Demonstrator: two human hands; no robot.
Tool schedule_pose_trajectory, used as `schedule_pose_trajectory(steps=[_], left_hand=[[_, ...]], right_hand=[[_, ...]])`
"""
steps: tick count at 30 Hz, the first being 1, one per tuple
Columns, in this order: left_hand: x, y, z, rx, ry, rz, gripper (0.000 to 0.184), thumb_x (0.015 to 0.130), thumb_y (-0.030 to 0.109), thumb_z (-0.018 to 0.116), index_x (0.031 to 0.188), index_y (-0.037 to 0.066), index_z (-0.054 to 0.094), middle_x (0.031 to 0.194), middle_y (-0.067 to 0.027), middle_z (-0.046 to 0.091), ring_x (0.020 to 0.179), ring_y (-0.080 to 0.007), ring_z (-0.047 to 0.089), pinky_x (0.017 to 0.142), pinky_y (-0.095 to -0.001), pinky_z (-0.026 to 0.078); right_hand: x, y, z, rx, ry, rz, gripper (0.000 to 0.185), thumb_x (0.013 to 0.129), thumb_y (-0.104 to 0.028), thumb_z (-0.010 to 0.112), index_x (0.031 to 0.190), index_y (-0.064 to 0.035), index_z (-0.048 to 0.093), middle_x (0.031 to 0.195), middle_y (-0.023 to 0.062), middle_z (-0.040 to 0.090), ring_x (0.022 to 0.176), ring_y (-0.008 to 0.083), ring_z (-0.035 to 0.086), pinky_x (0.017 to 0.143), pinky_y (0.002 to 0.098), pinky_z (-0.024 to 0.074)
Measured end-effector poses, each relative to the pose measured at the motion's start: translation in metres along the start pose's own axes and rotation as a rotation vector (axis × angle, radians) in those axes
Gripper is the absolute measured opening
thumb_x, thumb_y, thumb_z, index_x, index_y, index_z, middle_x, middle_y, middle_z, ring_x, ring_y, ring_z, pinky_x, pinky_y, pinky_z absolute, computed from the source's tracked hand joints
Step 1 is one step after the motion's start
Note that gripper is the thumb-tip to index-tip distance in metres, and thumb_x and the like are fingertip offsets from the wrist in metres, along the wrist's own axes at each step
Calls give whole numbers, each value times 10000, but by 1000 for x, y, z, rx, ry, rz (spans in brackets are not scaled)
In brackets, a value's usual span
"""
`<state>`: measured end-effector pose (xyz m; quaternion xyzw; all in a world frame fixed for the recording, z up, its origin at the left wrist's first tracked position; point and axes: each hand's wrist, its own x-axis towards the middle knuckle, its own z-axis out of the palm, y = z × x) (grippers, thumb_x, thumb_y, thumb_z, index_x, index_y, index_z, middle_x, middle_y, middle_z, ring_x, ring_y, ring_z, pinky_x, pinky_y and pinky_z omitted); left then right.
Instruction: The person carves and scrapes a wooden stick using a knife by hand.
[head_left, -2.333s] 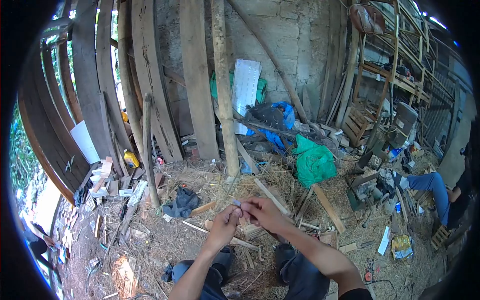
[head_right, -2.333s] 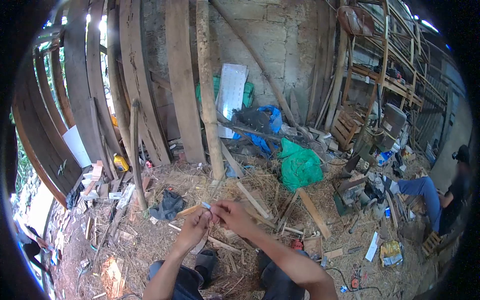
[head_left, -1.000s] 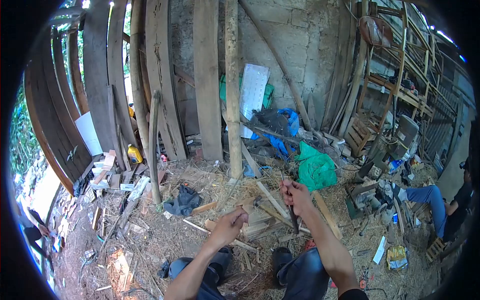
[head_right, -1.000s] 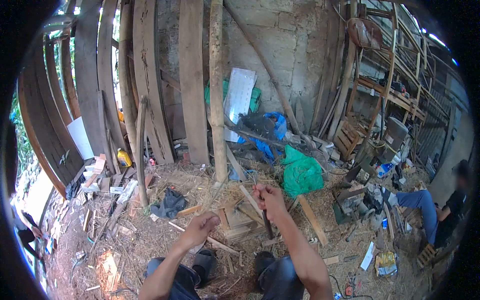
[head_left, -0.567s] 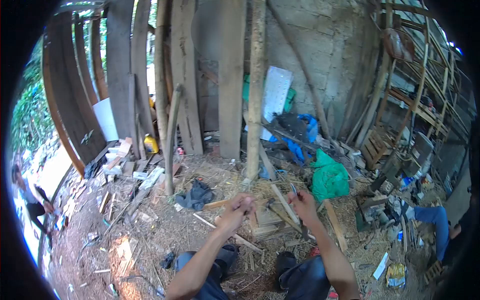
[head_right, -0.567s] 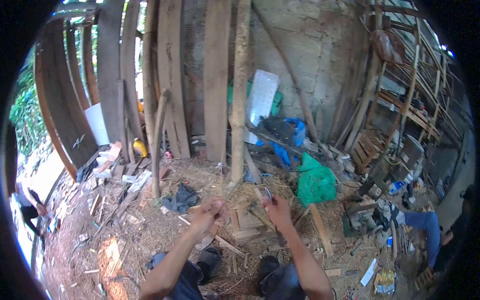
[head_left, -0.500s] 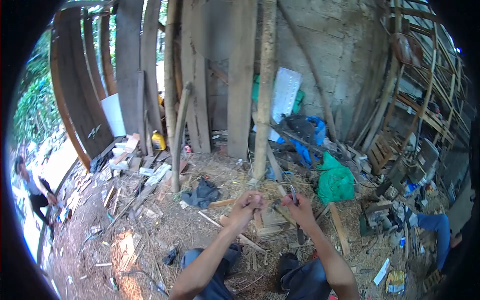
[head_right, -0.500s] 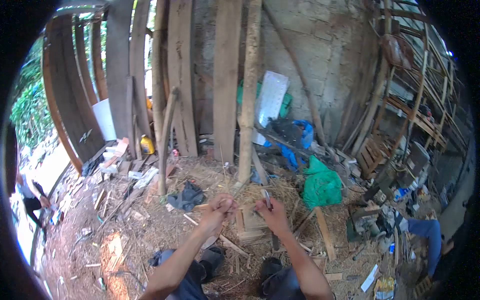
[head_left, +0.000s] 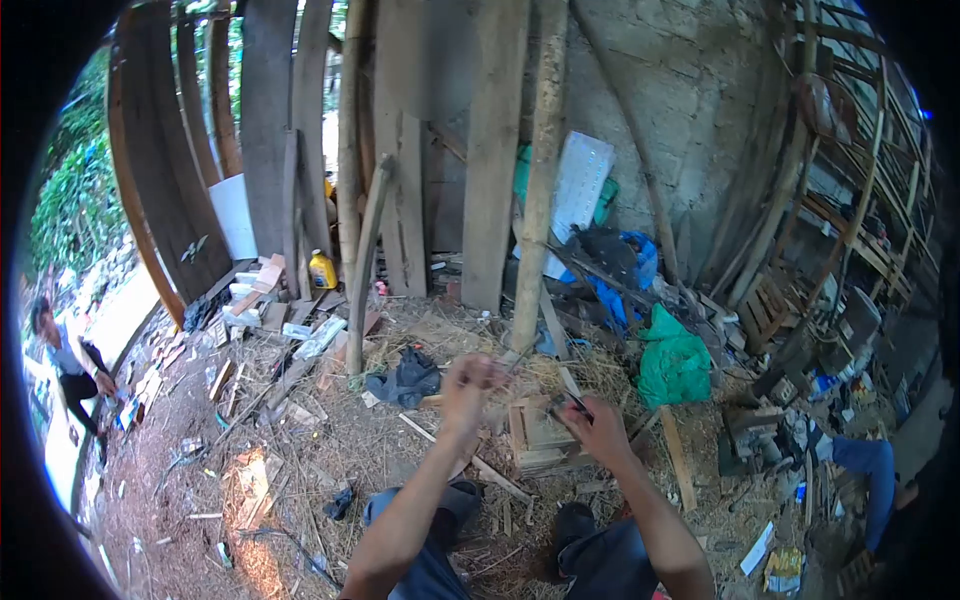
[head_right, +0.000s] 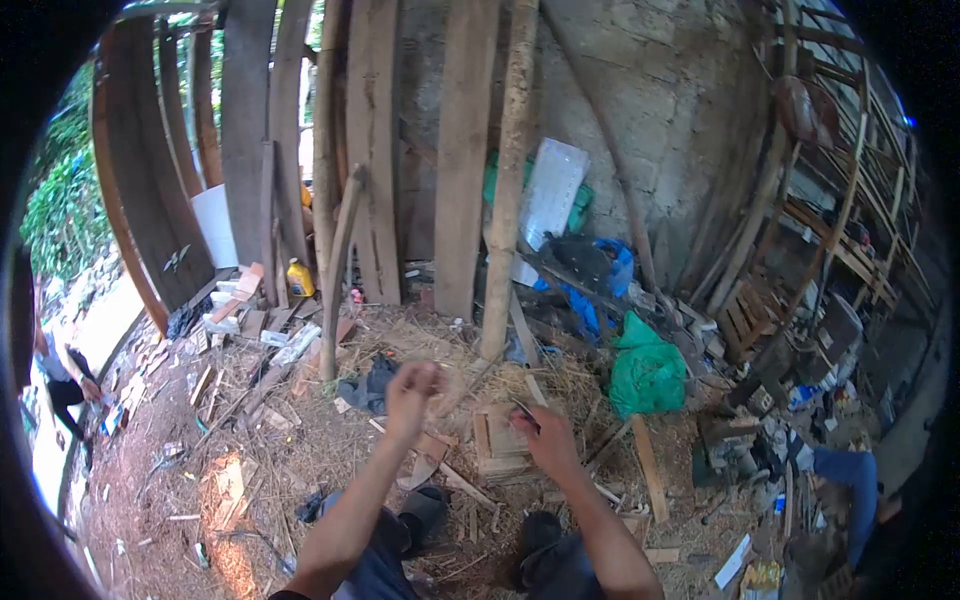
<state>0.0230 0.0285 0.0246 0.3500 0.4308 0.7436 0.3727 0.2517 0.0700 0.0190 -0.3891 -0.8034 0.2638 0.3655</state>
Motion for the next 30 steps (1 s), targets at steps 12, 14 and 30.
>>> schedule_pose_trajectory(steps=[12, 14, 30], left_hand=[[-1, 18, -53, 723, -778, -78, 322, 781, -50, 538, 1089, 40, 569, 870, -32, 594, 791, -115, 564, 733, -257, 457], [-10, 9, -47, 710, -878, -137, 322, 787, -25, 538, 1093, 55, 599, 890, -23, 595, 793, -126, 559, 739, -256, 457], [-20, 1, -9, 565, -485, -48, 172, 926, 158, 532, 1001, 24, 610, 743, -33, 596, 670, -93, 505, 634, -260, 426]], right_hand=[[1, 10, -27, -360, 122, -220, 130, 805, -79, 595, 926, -99, 636, 921, 48, 638, 738, 290, 631, 590, 393, 506], [2, 11, -30, -420, 129, -284, 160, 787, -59, 598, 933, -110, 640, 944, 41, 643, 730, 280, 636, 591, 384, 512], [7, 11, -40, -110, 444, -12, 127, 869, -90, 566, 971, -34, 616, 880, 138, 674, 810, 291, 661, 649, 354, 518]])
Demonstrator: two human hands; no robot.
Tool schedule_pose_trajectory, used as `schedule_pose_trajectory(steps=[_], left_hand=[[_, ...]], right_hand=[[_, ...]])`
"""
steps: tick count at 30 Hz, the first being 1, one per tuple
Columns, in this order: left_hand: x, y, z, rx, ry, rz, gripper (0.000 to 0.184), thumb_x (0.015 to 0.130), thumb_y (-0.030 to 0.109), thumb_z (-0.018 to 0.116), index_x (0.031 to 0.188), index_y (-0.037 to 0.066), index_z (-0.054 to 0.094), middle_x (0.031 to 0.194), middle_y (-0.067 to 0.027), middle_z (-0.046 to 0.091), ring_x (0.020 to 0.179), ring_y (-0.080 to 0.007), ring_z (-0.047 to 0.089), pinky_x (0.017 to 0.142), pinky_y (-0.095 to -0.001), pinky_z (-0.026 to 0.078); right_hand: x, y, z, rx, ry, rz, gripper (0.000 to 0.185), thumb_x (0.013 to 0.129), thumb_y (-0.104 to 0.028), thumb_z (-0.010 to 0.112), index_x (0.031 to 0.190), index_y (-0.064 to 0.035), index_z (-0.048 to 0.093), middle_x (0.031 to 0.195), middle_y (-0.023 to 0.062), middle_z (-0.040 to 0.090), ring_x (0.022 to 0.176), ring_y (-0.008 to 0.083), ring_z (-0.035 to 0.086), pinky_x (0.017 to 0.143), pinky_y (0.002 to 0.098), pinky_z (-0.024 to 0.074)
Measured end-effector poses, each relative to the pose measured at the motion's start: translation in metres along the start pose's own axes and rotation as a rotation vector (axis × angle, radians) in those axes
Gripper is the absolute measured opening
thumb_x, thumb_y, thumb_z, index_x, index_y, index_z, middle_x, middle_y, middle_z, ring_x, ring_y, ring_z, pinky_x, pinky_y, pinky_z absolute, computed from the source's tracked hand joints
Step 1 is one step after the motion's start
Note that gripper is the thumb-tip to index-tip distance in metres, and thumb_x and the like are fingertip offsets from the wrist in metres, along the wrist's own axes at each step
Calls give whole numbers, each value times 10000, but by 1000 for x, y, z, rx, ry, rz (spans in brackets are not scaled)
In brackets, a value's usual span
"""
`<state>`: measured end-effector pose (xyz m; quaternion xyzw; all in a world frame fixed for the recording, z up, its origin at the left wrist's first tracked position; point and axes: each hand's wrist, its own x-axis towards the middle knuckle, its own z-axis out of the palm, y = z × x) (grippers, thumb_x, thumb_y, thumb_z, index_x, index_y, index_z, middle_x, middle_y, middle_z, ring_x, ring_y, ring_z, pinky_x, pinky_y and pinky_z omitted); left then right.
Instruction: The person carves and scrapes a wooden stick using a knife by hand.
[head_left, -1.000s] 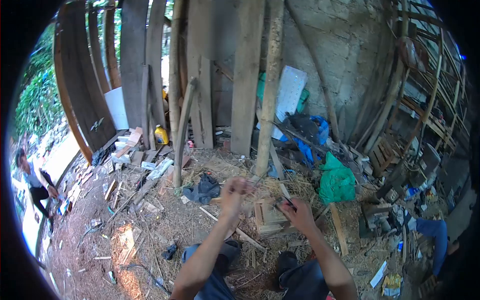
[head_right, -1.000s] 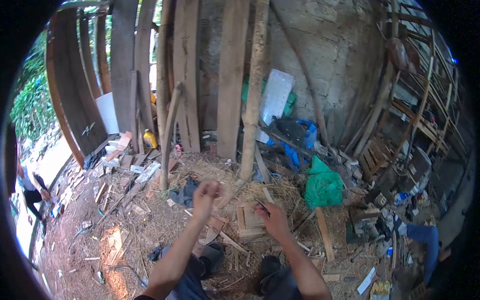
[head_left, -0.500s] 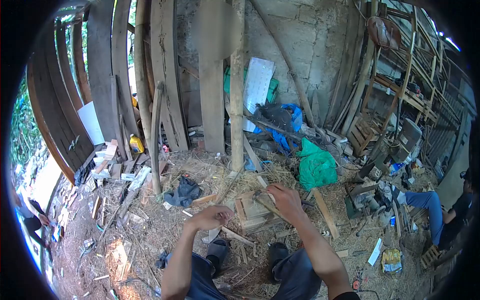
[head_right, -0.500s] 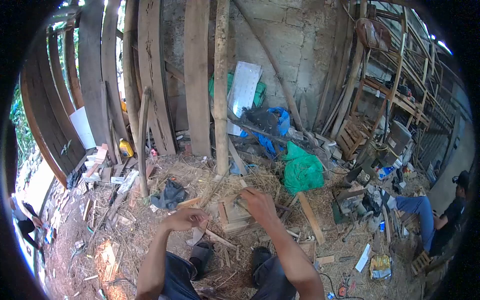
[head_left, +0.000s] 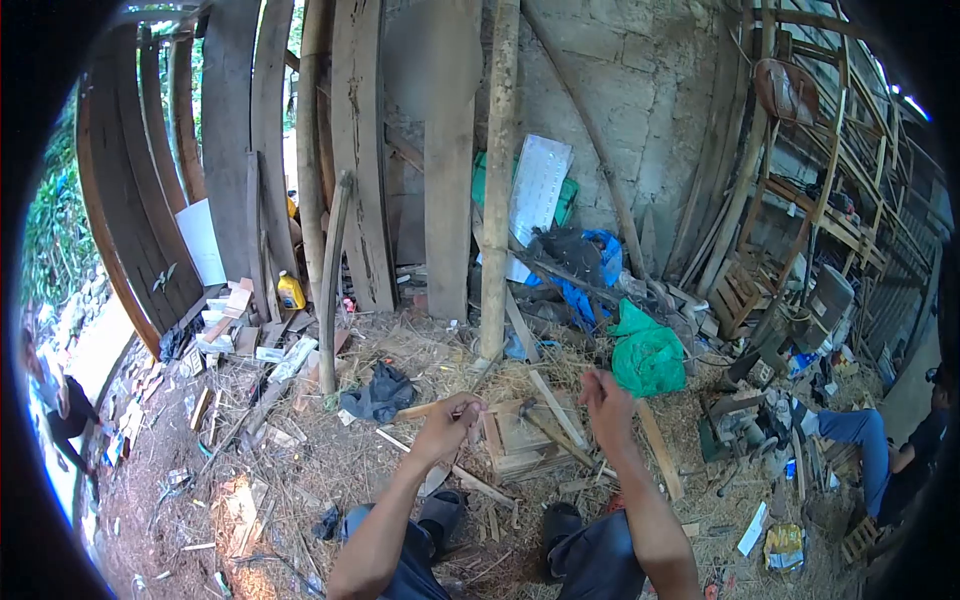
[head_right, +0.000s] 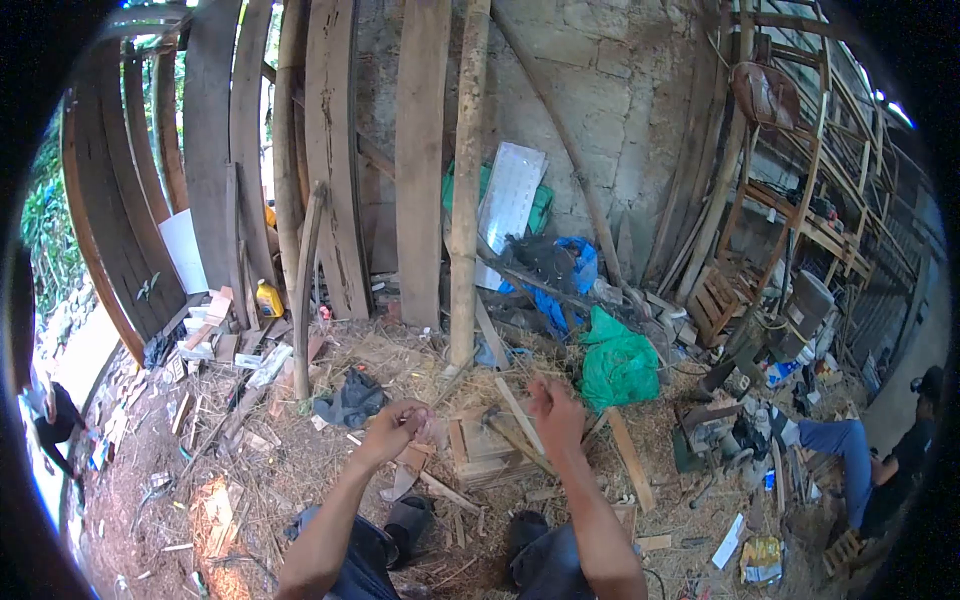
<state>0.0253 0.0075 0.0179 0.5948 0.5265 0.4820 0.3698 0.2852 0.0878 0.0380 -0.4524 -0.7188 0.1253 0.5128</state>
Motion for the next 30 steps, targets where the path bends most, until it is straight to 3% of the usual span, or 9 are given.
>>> schedule_pose_trajectory(steps=[1, 5, 7, 10, 11, 13, 19, 23, 30], left_hand=[[2, 0, 1, -23, 37, -26, 178, 923, 162, 538, 1005, 20, 607, 745, -37, 597, 675, -94, 509, 632, -259, 425], [6, -4, 11, 7, 151, 61, 196, 916, 177, 552, 1015, 15, 600, 762, -49, 608, 674, -92, 516, 614, -260, 425], [5, 3, 16, 18, 165, 61, 195, 916, 177, 552, 1011, 16, 604, 759, -51, 612, 653, -97, 515, 604, -264, 426], [2, 14, 20, 51, 181, 76, 187, 914, 176, 552, 992, 19, 615, 729, -56, 611, 609, -105, 506, 579, -271, 424], [1, 16, 22, 74, 182, 95, 181, 912, 175, 553, 977, 21, 624, 701, -58, 605, 585, -107, 499, 563, -274, 421], [1, 17, 27, 97, 179, 113, 179, 911, 178, 555, 962, 25, 631, 657, -59, 586, 565, -107, 496, 547, -279, 417], [-6, 29, 41, 179, 198, 148, 136, 882, 148, 593, 936, 35, 645, 569, -89, 548, 487, -138, 484, 495, -300, 399], [-12, 41, 46, 215, 227, 178, 150, 884, 157, 594, 941, 29, 647, 593, -110, 553, 496, -130, 463, 485, -298, 376], [-19, 43, 49, 234, 206, 177, 125, 866, 140, 617, 928, 38, 654, 567, -111, 533, 476, -144, 458, 470, -300, 366]], right_hand=[[-5, 0, 5, 31, -87, 116, 147, 888, -106, 552, 1001, -24, 598, 882, 161, 666, 807, 298, 660, 643, 361, 509], [-12, -11, 24, -133, -170, -1, 181, 912, -126, 521, 1045, -12, 567, 837, 172, 648, 770, 302, 644, 627, 346, 477], [-12, -24, 24, 65, -270, -69, 189, 949, -160, 475, 1049, -26, 564, 761, 76, 561, 662, 129, 524, 577, 266, 397], [-13, -39, 23, 218, -518, 65, 235, 972, -188, 437, 1098, -24, 547, 769, 46, 568, 630, 90, 459, 573, 239, 386], [-16, -35, 30, 216, -517, 71, 235, 972, -188, 437, 1098, -24, 547, 769, 46, 568, 630, 90, 459, 573, 239, 386], [-18, -29, 45, 658, -475, 145, 226, 972, -156, 434, 1058, 4, 569, 721, 57, 590, 545, 70, 394, 519, 255, 354], [-11, -48, 28, 908, -588, 514, 186, 957, -132, 474, 1046, -10, 583, 764, 52, 622, 505, 41, 388, 435, 199, 300], [-8, -39, 27, 956, -563, 582, 165, 936, -124, 516, 1023, -8, 594, 790, 56, 637, 485, 38, 385, 411, 201, 277], [5, -31, 5, 942, -288, 596, 179, 906, -152, 577, 966, 13, 613, 736, 30, 613, 465, 40, 376, 398, 194, 263]])
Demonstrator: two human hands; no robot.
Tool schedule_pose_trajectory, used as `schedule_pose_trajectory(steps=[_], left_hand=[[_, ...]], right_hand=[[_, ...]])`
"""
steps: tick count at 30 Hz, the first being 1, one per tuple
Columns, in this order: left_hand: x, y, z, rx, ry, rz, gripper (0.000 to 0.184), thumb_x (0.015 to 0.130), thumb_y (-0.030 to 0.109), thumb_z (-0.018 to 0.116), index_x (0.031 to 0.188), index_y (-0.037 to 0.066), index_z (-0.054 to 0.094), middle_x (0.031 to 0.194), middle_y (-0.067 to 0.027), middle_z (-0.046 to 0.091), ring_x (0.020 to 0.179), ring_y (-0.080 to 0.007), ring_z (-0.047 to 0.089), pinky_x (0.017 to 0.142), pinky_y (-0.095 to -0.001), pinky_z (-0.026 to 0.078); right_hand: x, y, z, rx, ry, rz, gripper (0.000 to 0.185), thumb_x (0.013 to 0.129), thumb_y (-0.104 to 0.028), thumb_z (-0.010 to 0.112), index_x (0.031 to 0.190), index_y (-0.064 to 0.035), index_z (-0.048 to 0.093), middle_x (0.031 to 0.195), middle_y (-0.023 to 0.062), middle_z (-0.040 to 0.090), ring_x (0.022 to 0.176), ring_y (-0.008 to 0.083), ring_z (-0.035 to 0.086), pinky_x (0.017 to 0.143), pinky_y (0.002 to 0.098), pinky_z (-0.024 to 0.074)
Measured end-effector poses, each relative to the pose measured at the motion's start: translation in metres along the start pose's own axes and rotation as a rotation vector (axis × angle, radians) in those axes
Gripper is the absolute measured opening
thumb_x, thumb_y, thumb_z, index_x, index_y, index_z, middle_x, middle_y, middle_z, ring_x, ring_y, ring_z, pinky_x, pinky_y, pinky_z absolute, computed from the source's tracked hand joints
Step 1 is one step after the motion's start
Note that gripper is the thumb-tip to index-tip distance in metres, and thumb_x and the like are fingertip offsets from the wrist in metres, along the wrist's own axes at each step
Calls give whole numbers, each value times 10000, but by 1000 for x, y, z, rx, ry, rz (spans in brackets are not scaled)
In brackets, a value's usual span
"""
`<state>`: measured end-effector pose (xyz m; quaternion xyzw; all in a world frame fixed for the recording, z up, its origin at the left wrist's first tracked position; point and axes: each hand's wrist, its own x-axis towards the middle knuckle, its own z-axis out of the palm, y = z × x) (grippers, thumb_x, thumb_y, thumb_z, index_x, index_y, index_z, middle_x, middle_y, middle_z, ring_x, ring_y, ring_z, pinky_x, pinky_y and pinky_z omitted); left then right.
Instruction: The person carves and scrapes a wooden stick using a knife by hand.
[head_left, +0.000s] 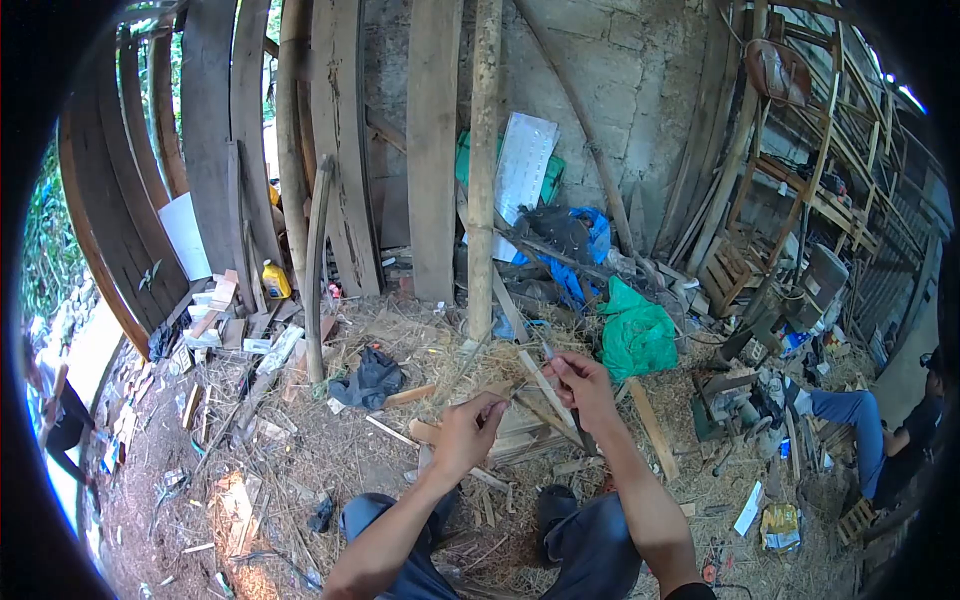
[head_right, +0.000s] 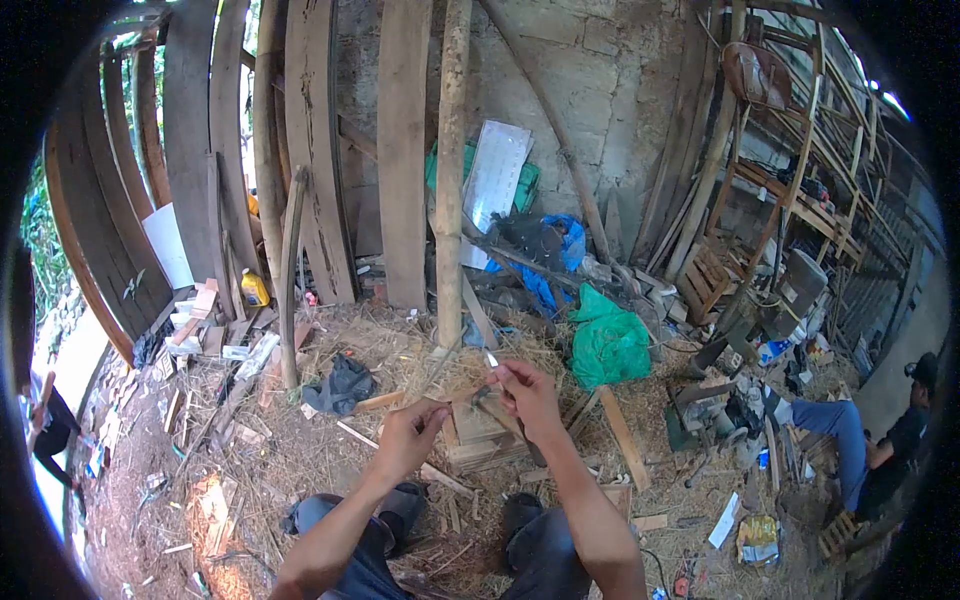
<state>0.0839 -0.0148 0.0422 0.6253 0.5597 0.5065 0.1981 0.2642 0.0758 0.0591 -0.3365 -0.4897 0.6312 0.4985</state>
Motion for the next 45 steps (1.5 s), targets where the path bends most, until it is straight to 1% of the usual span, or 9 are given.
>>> schedule_pose_trajectory(steps=[5, 9, 11, 14, 17, 36, 39, 41, 45], left_hand=[[-1, 3, 1, -18, 28, 66, 109, 853, 117, 628, 923, 38, 655, 574, -114, 550, 460, -149, 463, 456, -298, 367], [-2, 10, -2, -5, 37, 83, 110, 849, 104, 627, 924, 29, 654, 595, -127, 571, 465, -165, 489, 463, -299, 385], [-5, 8, -3, 53, 42, 65, 112, 846, 96, 627, 930, 27, 653, 618, -139, 588, 476, -181, 514, 475, -302, 403], [-5, 10, -6, 56, -36, 8, 124, 849, 71, 603, 952, 10, 639, 689, -186, 610, 547, -266, 582, 528, -340, 441], [-4, 11, -6, 25, -24, 28, 119, 850, 72, 604, 945, 11, 640, 699, -186, 614, 555, -268, 585, 533, -342, 444], [-5, 15, -13, -3, -99, 68, 108, 849, 91, 619, 914, 9, 646, 608, -153, 584, 493, -185, 543, 497, -311, 423], [-5, 15, -21, -26, -114, 18, 108, 853, 92, 612, 918, 11, 643, 641, -151, 605, 526, -180, 558, 522, -308, 429], [-4, -4, -33, -58, -92, -9, 125, 873, 117, 594, 926, 17, 647, 729, -118, 641, 624, -159, 575, 613, -295, 454], [4, -20, -41, -21, -44, -161, 147, 895, 127, 563, 918, 6, 644, 789, -102, 654, 717, -157, 602, 682, -291, 465]], right_hand=[[-4, 9, 9, -27, -158, 127, 196, 901, -170, 590, 966, 12, 621, 718, 21, 602, 470, 40, 360, 403, 192, 254], [-3, -2, 5, -70, -147, 149, 197, 904, -175, 587, 963, 9, 623, 696, 9, 580, 473, 41, 355, 405, 193, 247], [5, -1, -10, -17, 8, 80, 195, 887, -185, 615, 906, 9, 621, 713, 24, 606, 467, 46, 370, 405, 207, 273], [6, 1, -23, 14, 5, 137, 182, 893, -179, 604, 871, 1, 613, 716, 28, 603, 459, 49, 366, 403, 209, 268], [-4, 3, -6, 72, -58, 192, 176, 895, -181, 601, 879, -6, 615, 708, 12, 588, 463, 49, 371, 405, 207, 263], [11, -3, -36, 5, -28, 159, 204, 897, -188, 597, 927, 13, 620, 697, -12, 573, 472, 26, 357, 408, 194, 235], [21, -4, -61, 13, 113, 121, 162, 883, -146, 597, 933, 7, 612, 714, -8, 566, 476, 28, 363, 405, 194, 237], [32, -10, -100, 206, 331, -103, 110, 863, -85, 585, 945, -13, 605, 737, -8, 558, 481, 33, 372, 396, 198, 239], [18, 7, -94, 74, 260, -48, 149, 883, -120, 589, 1003, -32, 593, 751, 11, 570, 484, 39, 373, 397, 196, 253]])
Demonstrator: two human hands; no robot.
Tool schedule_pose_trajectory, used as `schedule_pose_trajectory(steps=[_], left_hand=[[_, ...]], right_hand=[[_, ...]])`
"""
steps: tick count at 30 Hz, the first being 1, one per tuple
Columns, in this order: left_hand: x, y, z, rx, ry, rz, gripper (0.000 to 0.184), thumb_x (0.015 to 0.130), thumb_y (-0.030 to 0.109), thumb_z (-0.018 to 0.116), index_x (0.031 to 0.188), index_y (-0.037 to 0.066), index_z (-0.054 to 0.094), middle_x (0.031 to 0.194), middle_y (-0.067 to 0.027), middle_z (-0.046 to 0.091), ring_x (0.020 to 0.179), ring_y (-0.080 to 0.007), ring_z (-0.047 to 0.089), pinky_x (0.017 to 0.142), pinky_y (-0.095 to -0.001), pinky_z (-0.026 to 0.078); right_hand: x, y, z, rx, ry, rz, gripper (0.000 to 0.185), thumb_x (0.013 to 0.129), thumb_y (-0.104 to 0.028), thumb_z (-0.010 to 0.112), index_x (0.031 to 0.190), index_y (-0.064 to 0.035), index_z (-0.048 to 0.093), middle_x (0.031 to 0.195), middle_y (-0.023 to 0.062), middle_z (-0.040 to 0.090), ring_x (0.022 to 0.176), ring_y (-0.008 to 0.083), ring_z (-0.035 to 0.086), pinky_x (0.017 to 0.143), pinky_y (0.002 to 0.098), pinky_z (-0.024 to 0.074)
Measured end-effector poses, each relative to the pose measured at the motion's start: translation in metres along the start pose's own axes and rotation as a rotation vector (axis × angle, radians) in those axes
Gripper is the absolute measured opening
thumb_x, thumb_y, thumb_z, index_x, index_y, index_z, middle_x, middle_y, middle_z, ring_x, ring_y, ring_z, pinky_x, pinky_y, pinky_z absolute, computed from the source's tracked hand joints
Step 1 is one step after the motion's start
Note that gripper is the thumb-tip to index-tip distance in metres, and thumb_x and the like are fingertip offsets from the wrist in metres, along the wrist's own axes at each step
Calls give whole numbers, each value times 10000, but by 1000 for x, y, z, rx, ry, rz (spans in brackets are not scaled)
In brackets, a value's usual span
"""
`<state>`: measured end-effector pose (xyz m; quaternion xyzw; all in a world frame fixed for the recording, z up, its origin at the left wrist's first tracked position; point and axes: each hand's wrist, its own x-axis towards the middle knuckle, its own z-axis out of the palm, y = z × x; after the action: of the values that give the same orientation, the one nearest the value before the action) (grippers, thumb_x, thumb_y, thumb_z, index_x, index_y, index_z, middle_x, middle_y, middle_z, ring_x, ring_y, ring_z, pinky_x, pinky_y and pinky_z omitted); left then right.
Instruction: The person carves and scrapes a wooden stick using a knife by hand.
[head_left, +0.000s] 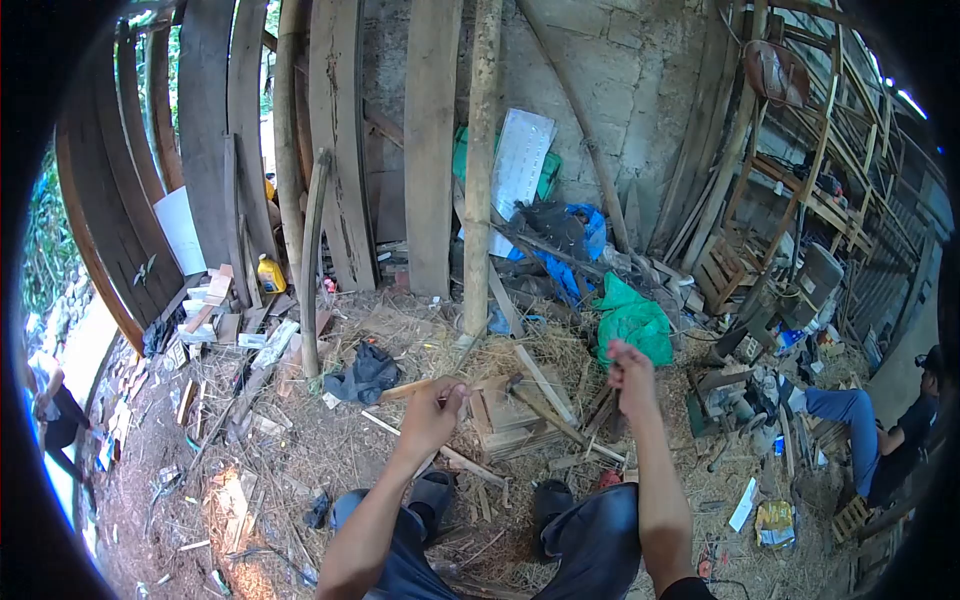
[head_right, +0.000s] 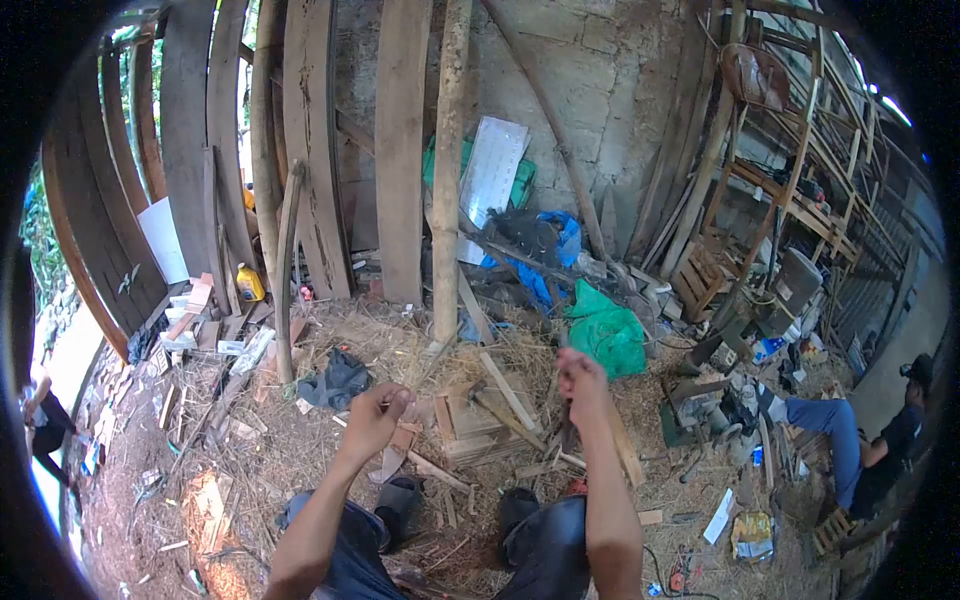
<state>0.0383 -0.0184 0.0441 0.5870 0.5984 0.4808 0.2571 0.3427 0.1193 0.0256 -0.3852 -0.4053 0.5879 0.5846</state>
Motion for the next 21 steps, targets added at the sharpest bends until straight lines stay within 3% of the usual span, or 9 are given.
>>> schedule_pose_trajectory(steps=[1, 3, 5, 8, 15, 21], left_hand=[[0, 1, 3, -16, 10, 34, 136, 893, 123, 561, 920, 17, 642, 734, -114, 637, 663, -156, 591, 634, -293, 453], [-1, 3, 9, -29, 13, 68, 125, 891, 118, 560, 922, 27, 640, 680, -126, 620, 608, -155, 580, 587, -296, 441], [0, 5, 13, 23, -42, 11, 169, 914, 144, 539, 936, 4, 631, 804, -99, 651, 741, -149, 605, 697, -291, 465], [1, 9, 20, -13, -74, 36, 171, 915, 151, 541, 944, 5, 627, 798, -96, 648, 739, -144, 604, 695, -290, 464], [-2, 17, 23, 16, -143, 17, 164, 917, 155, 541, 949, 19, 625, 754, -83, 631, 678, -131, 573, 648, -286, 452], [-2, 18, 25, 11, -163, -6, 162, 919, 155, 537, 934, 18, 620, 740, -74, 621, 659, -120, 546, 629, -283, 439]], right_hand=[[-8, 3, 16, 6, 2, 6, 149, 883, -120, 589, 1003, -32, 593, 751, 11, 570, 484, 39, 373, 397, 196, 253], [-22, 7, 48, -185, -202, 74, 199, 897, -143, 586, 1056, -23, 577, 761, 32, 587, 489, 44, 381, 409, 194, 274], [-40, 7, 79, -98, -362, 114, 242, 905, -137, 576, 1120, -27, 561, 769, 44, 598, 495, 49, 385, 421, 195, 292], [-51, 8, 100, -96, -465, 122, 283, 907, -155, 579, 1166, -44, 549, 763, 43, 595, 495, 52, 379, 428, 198, 292], [-43, 12, 89, -37, -413, 196, 246, 913, -148, 567, 1136, -46, 563, 721, 0, 572, 491, 42, 367, 425, 194, 284], [-47, 13, 90, -3, -442, 214, 178, 895, -171, 600, 995, -26, 571, 712, 1, 581, 489, 43, 395, 420, 200, 287]])
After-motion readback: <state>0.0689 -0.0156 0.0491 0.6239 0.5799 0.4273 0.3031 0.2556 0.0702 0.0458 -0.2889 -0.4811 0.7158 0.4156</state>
